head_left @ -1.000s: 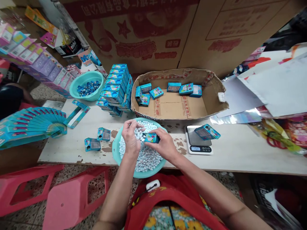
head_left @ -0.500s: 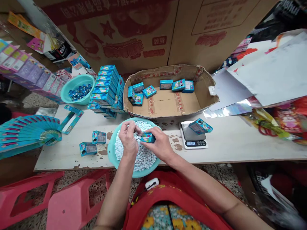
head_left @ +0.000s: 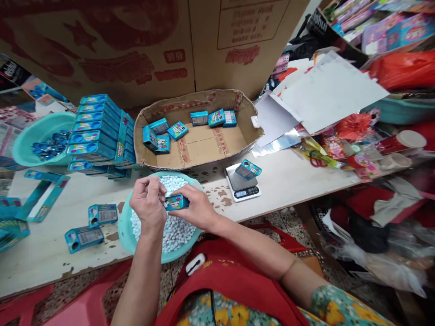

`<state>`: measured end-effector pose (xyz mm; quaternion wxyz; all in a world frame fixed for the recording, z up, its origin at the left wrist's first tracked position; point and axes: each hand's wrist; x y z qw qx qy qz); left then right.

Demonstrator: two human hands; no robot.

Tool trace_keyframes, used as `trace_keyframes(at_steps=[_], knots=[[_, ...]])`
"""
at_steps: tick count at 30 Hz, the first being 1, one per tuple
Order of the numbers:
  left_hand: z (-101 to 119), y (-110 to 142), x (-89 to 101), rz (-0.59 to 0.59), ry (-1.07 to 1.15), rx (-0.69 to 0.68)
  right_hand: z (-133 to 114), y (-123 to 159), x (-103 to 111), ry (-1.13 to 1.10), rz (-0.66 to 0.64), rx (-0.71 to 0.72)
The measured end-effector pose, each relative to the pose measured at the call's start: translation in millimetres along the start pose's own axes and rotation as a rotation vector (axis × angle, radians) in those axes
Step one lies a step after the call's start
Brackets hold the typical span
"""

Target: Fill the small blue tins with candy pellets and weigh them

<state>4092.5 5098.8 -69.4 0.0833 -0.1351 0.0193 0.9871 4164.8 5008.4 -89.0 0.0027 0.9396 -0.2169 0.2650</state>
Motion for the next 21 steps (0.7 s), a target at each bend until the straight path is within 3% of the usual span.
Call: trace_keyframes(at_steps=[4, 6, 8, 11, 13, 15, 17, 21], knots=[[11, -3, -0.4, -0.007, 0.126, 0.071, 9, 11, 26, -0.201, 0.065, -0.044], [3, -9, 7.6, 0.014, 0.114, 0.098, 21, 24, 46, -0.219, 0.125, -0.059], [-17, -15, 20.9, 0.044, -0.041, 0.091, 39, 39, 66, -0.193, 0.206, -0.102], [-61, -21, 43.6, -0.005, -0.531, 0.070, 77, 64, 87, -0.126, 0.307, -0.233], [-86, -20, 53.9, -0.140, -0.848, 0.006, 104, 79, 91, -0.084, 0.345, -0.309], [-101, -17, 57.4, -0.267, -1.026, -0.099, 127, 91, 88, -0.061, 0.371, -0.347], [-105, -14, 54.7, -0.328, -1.103, -0.146, 144, 101, 80, -0.046, 0.396, -0.362], [-99, -12, 42.2, -0.374, -1.188, -0.068, 160, 111, 68, 0.001, 0.369, -0.335]])
Point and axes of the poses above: each hand's wrist, its own y-axis away from the middle knuckle, its own x-axis out of the back of the hand, z = x × y, and after that the axes turned 4 degrees about y, right-handed
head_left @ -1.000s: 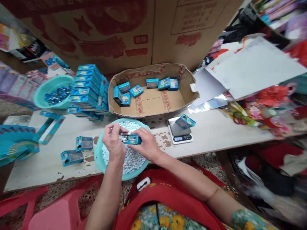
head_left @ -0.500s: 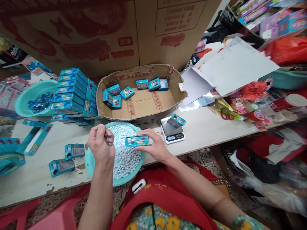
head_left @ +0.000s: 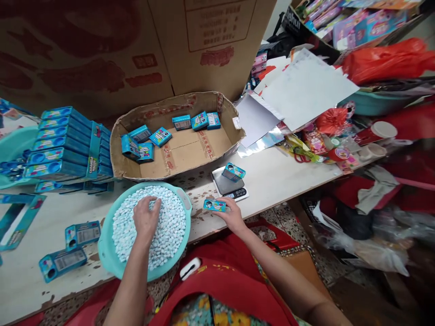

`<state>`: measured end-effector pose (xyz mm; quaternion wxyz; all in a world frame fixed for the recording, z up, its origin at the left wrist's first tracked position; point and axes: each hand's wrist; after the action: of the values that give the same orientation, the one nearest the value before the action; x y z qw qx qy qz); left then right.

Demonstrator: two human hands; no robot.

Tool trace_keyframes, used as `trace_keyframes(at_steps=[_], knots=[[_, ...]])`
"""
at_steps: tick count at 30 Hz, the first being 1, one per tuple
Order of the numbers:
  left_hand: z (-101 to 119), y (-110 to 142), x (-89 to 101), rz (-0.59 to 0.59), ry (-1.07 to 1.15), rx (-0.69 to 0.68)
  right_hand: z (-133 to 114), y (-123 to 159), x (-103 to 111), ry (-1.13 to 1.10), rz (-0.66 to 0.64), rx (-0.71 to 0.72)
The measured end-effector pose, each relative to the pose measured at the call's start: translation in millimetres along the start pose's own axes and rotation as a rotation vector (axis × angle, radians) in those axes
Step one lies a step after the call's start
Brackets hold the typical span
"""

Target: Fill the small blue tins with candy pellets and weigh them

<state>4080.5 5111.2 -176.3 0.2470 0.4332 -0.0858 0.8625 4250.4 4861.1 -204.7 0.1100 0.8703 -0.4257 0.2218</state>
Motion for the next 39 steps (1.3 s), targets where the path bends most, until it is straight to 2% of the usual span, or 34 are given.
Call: trace_keyframes(at_steps=[7, 13, 15, 18, 19, 20, 23, 25, 27, 28, 30, 33, 34, 36, 39], knots=[[7, -3, 1.8, -0.017, 0.038, 0.024, 1, -6, 7, 0.092, -0.119, 0.086], [1, -3, 2.0, 0.029, 0.052, 0.061, -3, -8, -19, 0.059, -0.179, 0.096], [-3, -2, 4.4, 0.043, 0.056, 0.070, -5, -13, -20, 0.116, -0.051, 0.113], [-9, -1, 8.2, 0.074, 0.082, 0.097, 1, -39, -2, 0.241, 0.419, 0.035], [-11, 0, 8.9, 0.091, 0.100, 0.109, 4, -51, 7, 0.255, 0.537, -0.020], [-13, 0, 9.3, 0.108, 0.122, 0.124, 6, -64, 17, 0.247, 0.584, -0.073], [-10, 3, 10.2, 0.181, 0.264, 0.182, -4, -95, 38, 0.170, 0.414, -0.125], [1, 7, 13.7, 0.244, 0.445, 0.226, -30, -100, 41, 0.160, 0.299, -0.029], [21, 12, 20.7, 0.258, 0.712, 0.262, -69, -94, 35, 0.189, 0.227, 0.144], [32, 14, 24.9, 0.228, 0.879, 0.285, -89, -88, 29, 0.212, 0.181, 0.234], [54, 15, 32.5, 0.081, 1.269, 0.383, -125, -76, 10, 0.284, 0.063, 0.408], [69, 8, 37.1, -0.130, 1.664, 0.644, -156, -67, -30, 0.423, -0.147, 0.577], [68, 6, 36.9, -0.149, 1.723, 0.735, -161, -66, -44, 0.458, -0.195, 0.601], [58, 2, 35.8, -0.105, 1.800, 0.853, -166, -66, -66, 0.492, -0.238, 0.616], [35, 4, 39.3, 0.011, 1.859, 0.844, -171, -67, -81, 0.448, -0.260, 0.595]])
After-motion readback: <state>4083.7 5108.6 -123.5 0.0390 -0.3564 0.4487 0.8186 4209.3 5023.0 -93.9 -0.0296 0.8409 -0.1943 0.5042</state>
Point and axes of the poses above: each hand's wrist, its own y-axis away from the middle knuckle, its own x-axis out of the back of the hand, z = x × y, and after that the axes turned 4 degrees about y, right-handed
